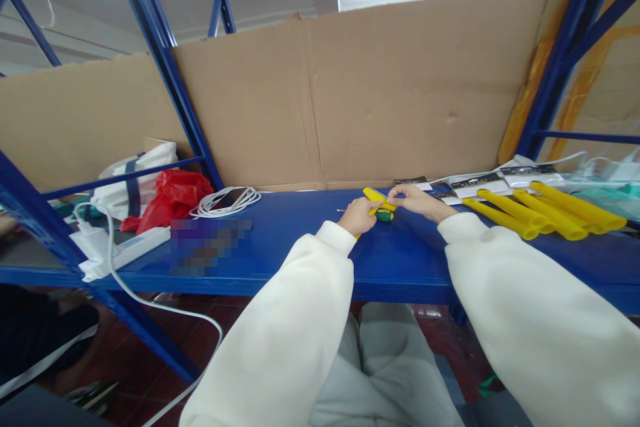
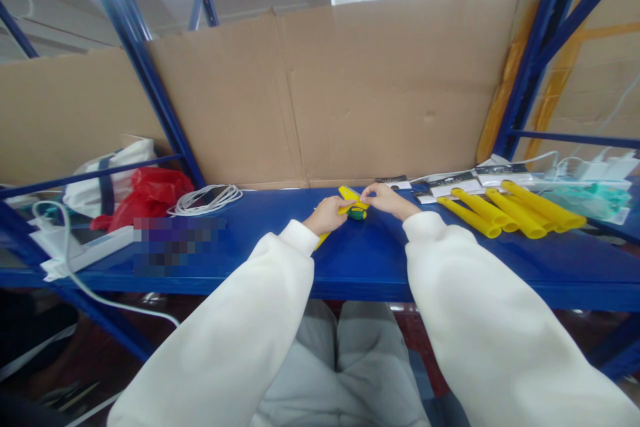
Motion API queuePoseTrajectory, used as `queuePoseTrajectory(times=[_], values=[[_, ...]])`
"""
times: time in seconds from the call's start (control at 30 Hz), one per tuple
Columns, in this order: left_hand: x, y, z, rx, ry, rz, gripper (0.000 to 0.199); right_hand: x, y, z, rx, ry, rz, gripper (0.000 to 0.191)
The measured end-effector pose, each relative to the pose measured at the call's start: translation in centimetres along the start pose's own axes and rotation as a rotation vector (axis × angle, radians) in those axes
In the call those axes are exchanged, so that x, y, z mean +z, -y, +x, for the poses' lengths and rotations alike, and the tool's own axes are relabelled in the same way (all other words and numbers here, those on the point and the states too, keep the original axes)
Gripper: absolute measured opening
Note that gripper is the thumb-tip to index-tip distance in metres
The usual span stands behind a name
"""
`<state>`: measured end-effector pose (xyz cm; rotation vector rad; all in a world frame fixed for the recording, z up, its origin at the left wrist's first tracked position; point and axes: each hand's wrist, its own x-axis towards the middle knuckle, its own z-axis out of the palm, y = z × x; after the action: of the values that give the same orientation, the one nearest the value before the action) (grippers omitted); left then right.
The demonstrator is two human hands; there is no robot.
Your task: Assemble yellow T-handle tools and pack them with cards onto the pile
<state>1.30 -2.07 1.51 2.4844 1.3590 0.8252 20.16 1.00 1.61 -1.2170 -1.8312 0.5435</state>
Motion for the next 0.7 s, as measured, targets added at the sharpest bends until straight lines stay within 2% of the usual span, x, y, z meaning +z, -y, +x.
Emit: queuePoseTrajectory(times=[0.2, 0.43, 0.7], values=[[0.04, -0.04, 0.06, 0.035, 0.020, 0.064, 0.054, 0.25, -0.24, 0.07, -0.028, 0.008, -0.032, 0.009], [-0.17, -0.42, -0.17, 0.047, 0.076, 0.209, 0.053, 0.26, 0.44, -0.26, 0.082, 0.041, -0.074, 0.009], [-0.24, -0.45, -0.19, 0.074, 0.084, 0.228, 0.053, 0.08, 0.63, -0.45, 0.107, 0.060, -0.072, 0.008]])
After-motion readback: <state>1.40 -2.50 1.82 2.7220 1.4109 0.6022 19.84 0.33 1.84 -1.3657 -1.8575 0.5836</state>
